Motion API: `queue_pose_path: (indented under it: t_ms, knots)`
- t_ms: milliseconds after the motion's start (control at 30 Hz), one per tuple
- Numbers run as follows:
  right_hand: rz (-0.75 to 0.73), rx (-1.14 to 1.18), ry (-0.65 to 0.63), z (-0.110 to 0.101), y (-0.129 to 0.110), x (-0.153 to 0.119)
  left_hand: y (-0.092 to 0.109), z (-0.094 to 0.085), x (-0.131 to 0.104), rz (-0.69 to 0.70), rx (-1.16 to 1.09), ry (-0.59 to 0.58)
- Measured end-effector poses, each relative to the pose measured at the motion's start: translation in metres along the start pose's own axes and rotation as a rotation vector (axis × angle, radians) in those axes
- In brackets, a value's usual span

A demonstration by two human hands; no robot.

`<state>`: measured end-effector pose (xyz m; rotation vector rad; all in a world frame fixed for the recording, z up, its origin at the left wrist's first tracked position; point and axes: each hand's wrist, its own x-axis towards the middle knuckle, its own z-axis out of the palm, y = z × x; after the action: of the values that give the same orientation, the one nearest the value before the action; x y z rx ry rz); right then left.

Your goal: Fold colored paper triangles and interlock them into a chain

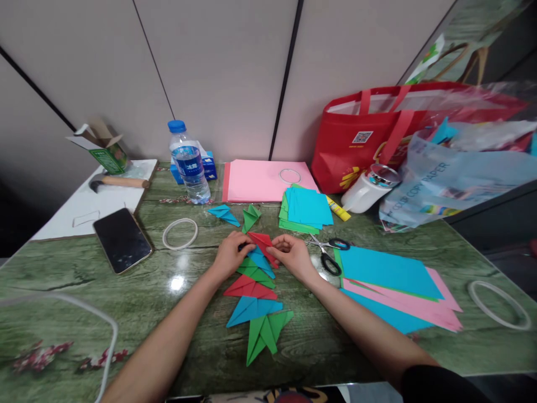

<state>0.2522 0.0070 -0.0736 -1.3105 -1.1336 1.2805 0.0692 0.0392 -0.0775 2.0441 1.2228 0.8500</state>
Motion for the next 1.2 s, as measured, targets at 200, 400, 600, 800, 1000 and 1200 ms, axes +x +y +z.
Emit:
queue_pose_path:
  t_ms: [200,400,600,800,1000,1200]
  knots:
    - [-0.037,-0.038,-0.022,0.000,-0.001,-0.001,-0.002,0.005,-0.002,-0.090,-0.099,0.064]
    - [-0.115,-0.170,-0.010,-0.002,0.008,0.002,0.001,0.002,-0.003,-0.019,-0.019,0.046]
    - [-0.278,-0.498,0.008,-0.005,0.004,0.000,-0.002,0.004,-0.003,0.096,0.135,0.098]
    - [-0.439,-0.689,0.040,-0.006,0.000,-0.005,0.000,0.006,-0.010,0.233,0.441,0.065]
    - [-0.645,-0.947,-0.092,-0.002,0.002,-0.011,0.018,0.002,-0.018,0.306,0.739,-0.114]
    - [-0.606,-1.256,-0.248,-0.003,-0.006,-0.012,0.035,0.002,-0.022,0.259,0.874,-0.252]
